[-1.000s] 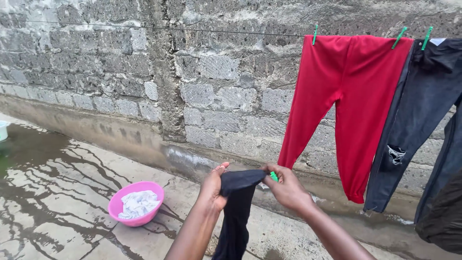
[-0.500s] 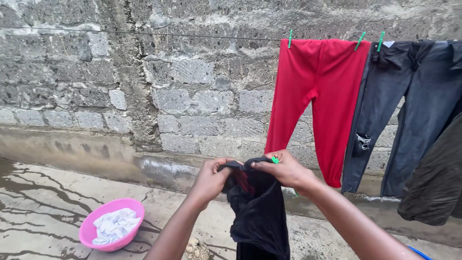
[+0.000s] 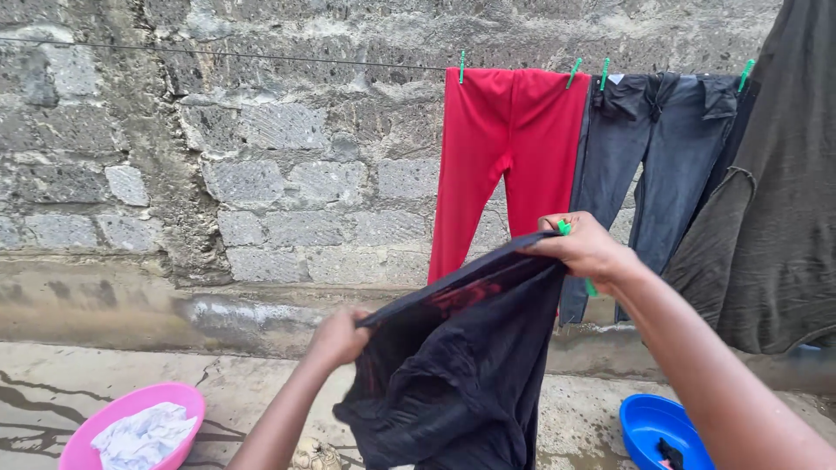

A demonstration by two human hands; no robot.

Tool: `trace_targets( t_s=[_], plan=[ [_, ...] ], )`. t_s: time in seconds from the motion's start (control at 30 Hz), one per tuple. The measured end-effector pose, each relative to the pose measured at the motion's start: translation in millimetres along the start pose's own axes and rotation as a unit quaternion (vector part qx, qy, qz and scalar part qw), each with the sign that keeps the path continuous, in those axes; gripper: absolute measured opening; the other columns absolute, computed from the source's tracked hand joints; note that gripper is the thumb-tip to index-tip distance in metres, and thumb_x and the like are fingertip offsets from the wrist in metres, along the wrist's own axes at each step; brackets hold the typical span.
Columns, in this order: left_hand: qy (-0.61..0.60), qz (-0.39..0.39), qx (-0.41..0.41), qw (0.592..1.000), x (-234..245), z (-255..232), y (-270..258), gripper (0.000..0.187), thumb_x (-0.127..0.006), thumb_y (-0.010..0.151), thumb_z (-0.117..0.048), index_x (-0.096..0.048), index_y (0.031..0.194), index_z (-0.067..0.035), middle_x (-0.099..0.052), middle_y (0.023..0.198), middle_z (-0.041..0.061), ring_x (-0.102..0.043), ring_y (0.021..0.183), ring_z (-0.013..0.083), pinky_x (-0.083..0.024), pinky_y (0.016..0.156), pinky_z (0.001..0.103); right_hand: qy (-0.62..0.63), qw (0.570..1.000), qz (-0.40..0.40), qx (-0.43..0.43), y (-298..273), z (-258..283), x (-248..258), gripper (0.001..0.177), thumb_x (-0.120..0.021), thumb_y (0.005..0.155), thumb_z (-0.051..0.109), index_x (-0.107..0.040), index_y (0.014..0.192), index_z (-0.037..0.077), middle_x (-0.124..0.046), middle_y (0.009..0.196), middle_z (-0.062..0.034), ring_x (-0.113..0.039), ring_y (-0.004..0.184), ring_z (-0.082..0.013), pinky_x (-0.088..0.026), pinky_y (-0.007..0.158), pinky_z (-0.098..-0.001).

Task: Hanging wet laundry on a clothesline using plastic clothespins.

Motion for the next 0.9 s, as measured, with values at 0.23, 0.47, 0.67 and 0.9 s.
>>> trace_targets(
  t_s=[0.23,0.47,0.67,0.9],
  plan=[
    [-0.408,0.067,0.102,0.905,-4.8,-36.0,19.1,0.019,-0.058,0.093,-0.007,-0.072,0.09,0.007,-0.071,0.073,0.011,-0.065,0.059,0.0179,-0.05,0.052,0.034,-0.346,0.936,0.064,0.006,-19.0,-53.2,4.1,0.056,-0.1,0.058,0.039,-0.073,0.096,0.008,-0.078,0.091,-0.0082,-0.073,0.09,-0.0189,-0.053,0.086,-0.0349],
    [-0.475,0.084,0.05,0.874,23.5,-147.9,27.4,0.021,-0.051,0.094,-0.001,-0.069,0.087,0.007,-0.069,0.072,0.013,-0.066,0.058,0.021,-0.056,0.05,0.036,-0.353,0.874,-0.139,-0.302,-73.9,-230.6,-14.1,0.034,-0.081,0.083,0.038,-0.079,0.116,0.029,-0.075,0.114,-0.0123,-0.071,0.109,-0.0326,-0.055,0.095,-0.0469],
    [-0.535,0.008,0.053,0.843,82.5,-141.6,44.3,0.023,-0.047,0.098,-0.001,-0.067,0.092,0.009,-0.07,0.078,0.015,-0.069,0.062,0.0213,-0.062,0.058,0.037,0.002,0.885,0.0,-0.465,-110.9,-496.2,-131.5,0.038,-0.07,0.093,0.043,-0.07,0.105,0.007,-0.057,0.062,-0.0047,-0.051,0.046,-0.0182,-0.041,0.044,-0.0352],
    [-0.584,-0.099,0.128,0.796,159.5,17.9,68.1,0.023,-0.04,0.105,-0.002,-0.06,0.096,0.006,-0.064,0.085,0.008,-0.064,0.065,0.0163,-0.064,0.067,0.033,0.176,0.887,0.106,-0.414,-98.7,-305.7,-90.4,0.057,-0.072,0.086,0.059,-0.064,0.116,0.01,-0.048,0.062,0.0025,-0.03,0.043,-0.0059,-0.021,0.038,-0.0244]
  ],
)
Point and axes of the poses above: each hand's wrist, its own y-axis towards the middle knuckle, its own x-axis out of the back of the hand, z = x × y, the point moved 9 cm from there along y, towards the middle knuckle
